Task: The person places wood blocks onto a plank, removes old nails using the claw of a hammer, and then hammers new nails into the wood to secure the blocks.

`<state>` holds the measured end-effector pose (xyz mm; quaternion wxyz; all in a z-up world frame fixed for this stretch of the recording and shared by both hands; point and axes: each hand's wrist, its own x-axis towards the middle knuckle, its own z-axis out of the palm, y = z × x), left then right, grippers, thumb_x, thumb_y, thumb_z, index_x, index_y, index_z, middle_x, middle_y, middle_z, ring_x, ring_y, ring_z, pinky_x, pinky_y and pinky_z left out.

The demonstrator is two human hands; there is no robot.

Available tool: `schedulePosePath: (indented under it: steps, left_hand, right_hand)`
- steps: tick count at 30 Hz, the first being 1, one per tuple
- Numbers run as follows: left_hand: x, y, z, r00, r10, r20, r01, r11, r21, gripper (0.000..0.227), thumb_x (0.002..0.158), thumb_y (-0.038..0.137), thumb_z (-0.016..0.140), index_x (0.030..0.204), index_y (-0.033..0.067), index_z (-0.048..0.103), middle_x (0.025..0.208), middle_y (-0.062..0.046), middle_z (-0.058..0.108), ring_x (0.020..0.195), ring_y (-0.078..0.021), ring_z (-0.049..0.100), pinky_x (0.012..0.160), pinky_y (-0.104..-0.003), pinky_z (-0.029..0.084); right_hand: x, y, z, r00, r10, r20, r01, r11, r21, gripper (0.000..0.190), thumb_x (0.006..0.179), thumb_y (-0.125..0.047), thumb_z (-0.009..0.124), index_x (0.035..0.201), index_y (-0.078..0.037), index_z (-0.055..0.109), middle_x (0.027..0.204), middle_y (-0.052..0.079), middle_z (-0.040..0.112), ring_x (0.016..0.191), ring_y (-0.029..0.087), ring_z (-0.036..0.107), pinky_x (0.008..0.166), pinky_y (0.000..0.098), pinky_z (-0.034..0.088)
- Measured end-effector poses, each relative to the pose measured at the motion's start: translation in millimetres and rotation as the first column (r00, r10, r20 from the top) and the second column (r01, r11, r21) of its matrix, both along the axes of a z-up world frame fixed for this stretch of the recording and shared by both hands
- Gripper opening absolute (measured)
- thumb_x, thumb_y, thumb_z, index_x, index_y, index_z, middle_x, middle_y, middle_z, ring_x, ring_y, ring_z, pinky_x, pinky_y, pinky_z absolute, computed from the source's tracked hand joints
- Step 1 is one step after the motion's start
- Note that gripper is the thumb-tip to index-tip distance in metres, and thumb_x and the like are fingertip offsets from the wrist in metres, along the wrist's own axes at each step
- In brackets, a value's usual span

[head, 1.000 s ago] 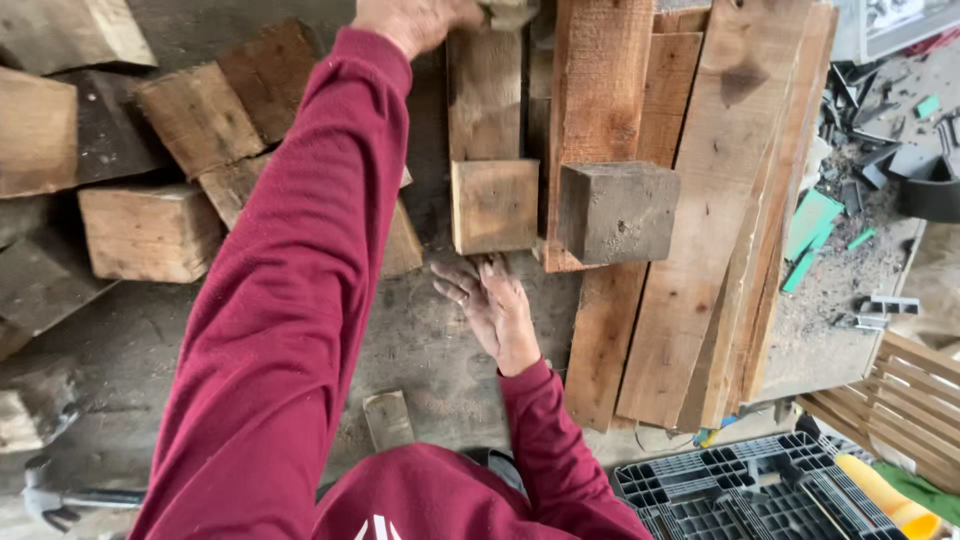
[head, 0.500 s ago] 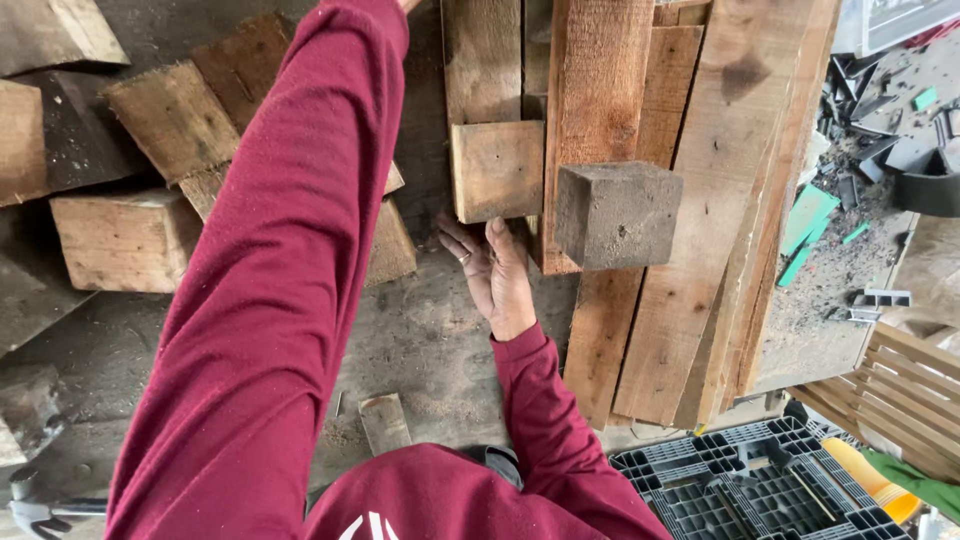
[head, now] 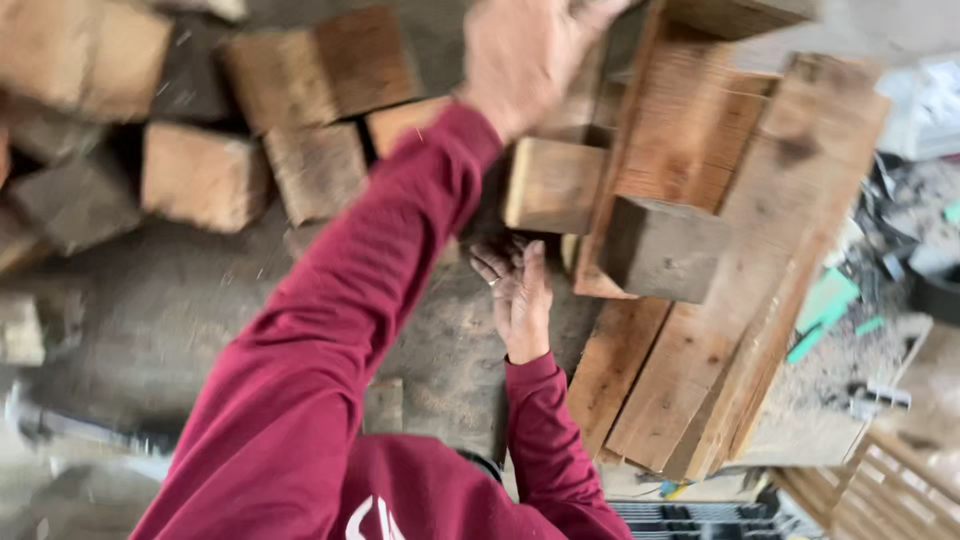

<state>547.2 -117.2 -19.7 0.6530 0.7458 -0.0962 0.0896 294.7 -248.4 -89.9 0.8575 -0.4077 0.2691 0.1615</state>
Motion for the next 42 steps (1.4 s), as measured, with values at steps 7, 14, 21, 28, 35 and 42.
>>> schedulePosePath:
  steps: [7, 14, 21, 28, 35, 42]
  left_hand:
    - [-240, 43, 34, 0.773, 0.315, -0.552, -0.461, 0.875, -0.146, 0.027, 0.107, 0.024, 0.053, 0.122, 0.0055, 0.066, 0.107, -0.012, 0.074, 0.075, -0.0200, 0.072, 0.065, -0.030, 0.057]
    - [-374, 153, 17, 0.744, 0.600, -0.294, -0.361, 0.731, 0.579, 0.061, 0.093, 0.038, 0.075, 0.137, 0.0016, 0.053, 0.109, -0.020, 0.072, 0.068, -0.0250, 0.073, 0.057, -0.035, 0.057]
    - [-349, 224, 18, 0.893, 0.406, -0.194, -0.213, 0.761, 0.613, 0.062, 0.104, 0.049, 0.068, 0.148, 0.0079, 0.054, 0.074, -0.009, 0.070, 0.046, -0.0131, 0.056, 0.045, -0.031, 0.047]
    - [-215, 230, 28, 0.951, 0.110, -0.290, 0.153, 0.646, 0.748, 0.049, 0.106, 0.048, 0.065, 0.137, 0.0100, 0.061, 0.071, -0.007, 0.069, 0.048, -0.0147, 0.056, 0.047, -0.033, 0.046]
    - [-226, 244, 18, 0.878, 0.056, -0.475, 0.361, 0.572, 0.736, 0.042, 0.103, 0.046, 0.067, 0.122, 0.0095, 0.065, 0.070, -0.008, 0.069, 0.050, -0.0183, 0.059, 0.047, -0.037, 0.048]
    - [-219, 230, -3, 0.859, 0.056, -0.510, 0.390, 0.573, 0.720, 0.037, 0.100, 0.045, 0.069, 0.107, 0.0089, 0.070, 0.069, -0.009, 0.069, 0.052, -0.0219, 0.062, 0.048, -0.041, 0.049]
  right_hand:
    - [-34, 36, 23, 0.714, 0.626, 0.314, -0.031, 0.476, -0.879, 0.045, 0.108, -0.032, 0.066, 0.145, -0.010, 0.054, 0.142, 0.015, 0.054, 0.133, 0.029, 0.054, 0.118, 0.0414, 0.045]
    - [-24, 94, 37, 0.553, 0.829, 0.083, 0.019, 0.087, -0.996, 0.097, 0.089, -0.045, 0.089, 0.160, -0.014, 0.032, 0.156, 0.024, 0.015, 0.147, 0.046, 0.025, 0.123, 0.0508, 0.035]
    - [-56, 101, 54, 0.499, 0.847, 0.183, 0.237, 0.069, -0.969, 0.078, 0.095, -0.023, 0.083, 0.157, -0.012, 0.036, 0.151, 0.021, 0.030, 0.146, 0.035, 0.029, 0.119, 0.0526, 0.038]
    - [-135, 169, 62, 0.952, 0.269, -0.144, -0.281, 0.957, -0.068, 0.059, 0.096, -0.033, 0.067, 0.140, -0.008, 0.036, 0.114, 0.017, 0.059, 0.090, 0.030, 0.074, 0.076, 0.0415, 0.063]
    - [-91, 221, 47, 0.986, 0.019, -0.164, -0.019, 1.000, 0.005, 0.057, 0.097, -0.039, 0.063, 0.126, 0.001, 0.036, 0.113, 0.026, 0.059, 0.090, 0.036, 0.074, 0.078, 0.0467, 0.066]
    - [-165, 184, 67, 0.987, 0.160, -0.007, -0.160, 0.983, -0.091, 0.049, 0.103, -0.041, 0.059, 0.129, -0.001, 0.045, 0.104, 0.020, 0.066, 0.079, 0.028, 0.074, 0.063, 0.0375, 0.059]
